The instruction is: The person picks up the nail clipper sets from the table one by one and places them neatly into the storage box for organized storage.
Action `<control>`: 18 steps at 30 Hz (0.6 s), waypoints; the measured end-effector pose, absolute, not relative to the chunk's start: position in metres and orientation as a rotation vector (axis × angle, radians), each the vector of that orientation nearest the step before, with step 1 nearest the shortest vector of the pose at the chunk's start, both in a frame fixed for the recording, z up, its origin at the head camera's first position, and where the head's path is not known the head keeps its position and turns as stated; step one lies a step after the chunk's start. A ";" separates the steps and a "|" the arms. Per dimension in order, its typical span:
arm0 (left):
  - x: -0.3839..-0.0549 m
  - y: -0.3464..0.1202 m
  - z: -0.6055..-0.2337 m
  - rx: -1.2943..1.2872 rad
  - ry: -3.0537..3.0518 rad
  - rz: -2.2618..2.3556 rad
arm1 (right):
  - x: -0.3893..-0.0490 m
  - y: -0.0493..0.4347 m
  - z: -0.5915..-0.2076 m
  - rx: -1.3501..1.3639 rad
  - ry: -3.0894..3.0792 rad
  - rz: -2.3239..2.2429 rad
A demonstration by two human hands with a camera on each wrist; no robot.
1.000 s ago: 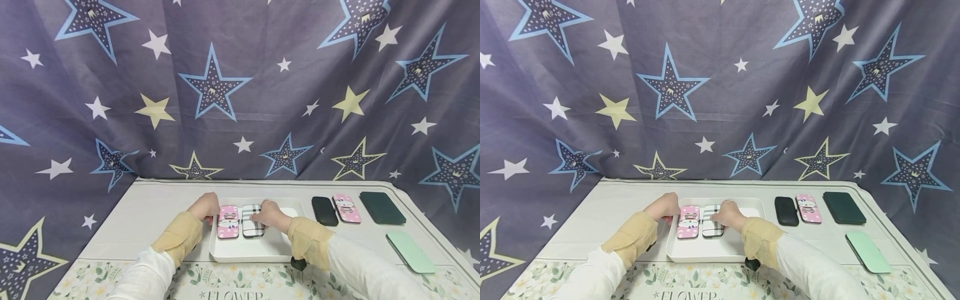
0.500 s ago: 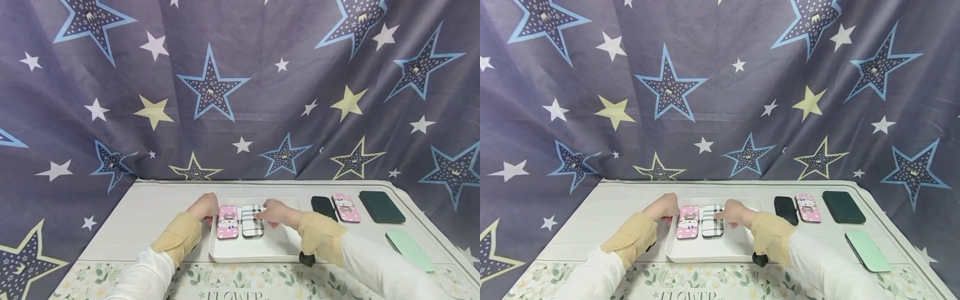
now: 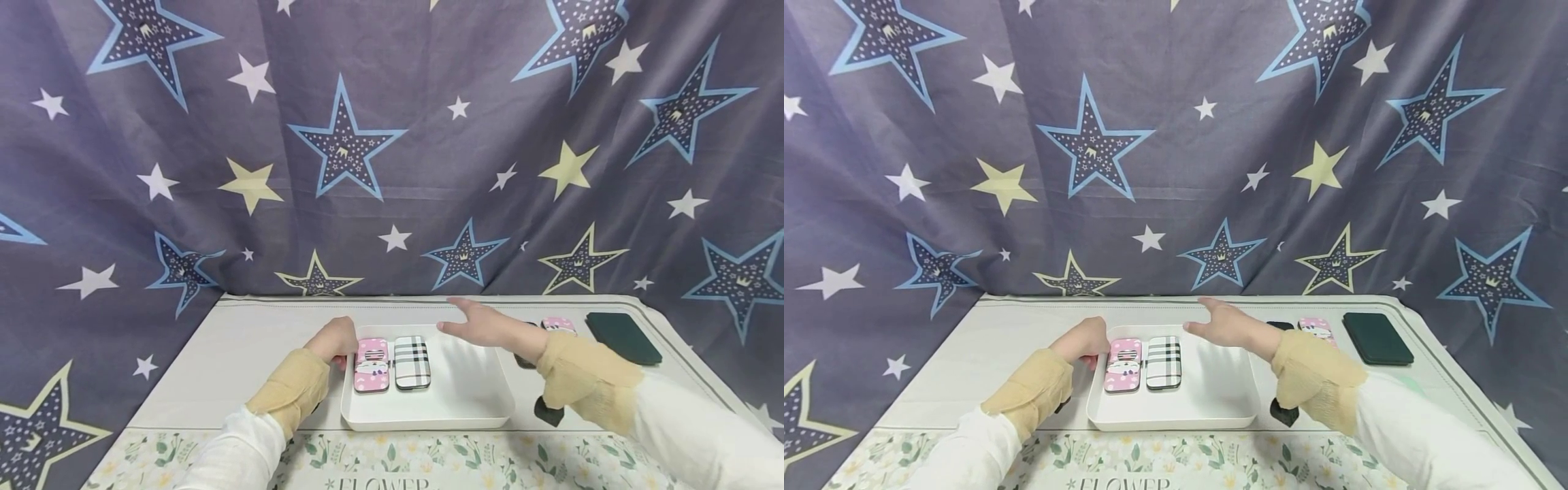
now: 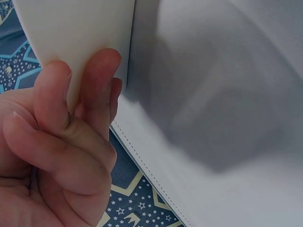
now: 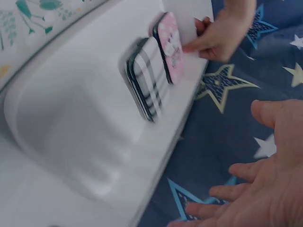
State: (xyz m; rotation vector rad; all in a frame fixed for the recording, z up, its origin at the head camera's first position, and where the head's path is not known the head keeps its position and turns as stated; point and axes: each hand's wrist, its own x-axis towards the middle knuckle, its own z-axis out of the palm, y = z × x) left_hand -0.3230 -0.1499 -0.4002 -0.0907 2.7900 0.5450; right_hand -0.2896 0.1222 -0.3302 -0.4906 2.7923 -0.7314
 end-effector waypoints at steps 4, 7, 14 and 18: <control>-0.322 -0.151 -0.400 -0.072 2.800 0.539 | -0.288 0.139 -0.317 -0.595 2.884 -0.705; -0.322 -0.152 -0.400 -0.048 2.815 0.522 | -0.286 0.150 -0.309 -0.598 2.974 -0.653; -0.321 -0.152 -0.399 -0.053 2.813 0.564 | -0.277 0.181 -0.296 -0.523 3.133 -0.581; -0.321 -0.152 -0.400 -0.061 2.803 0.577 | -0.270 0.201 -0.293 -0.499 3.186 -0.621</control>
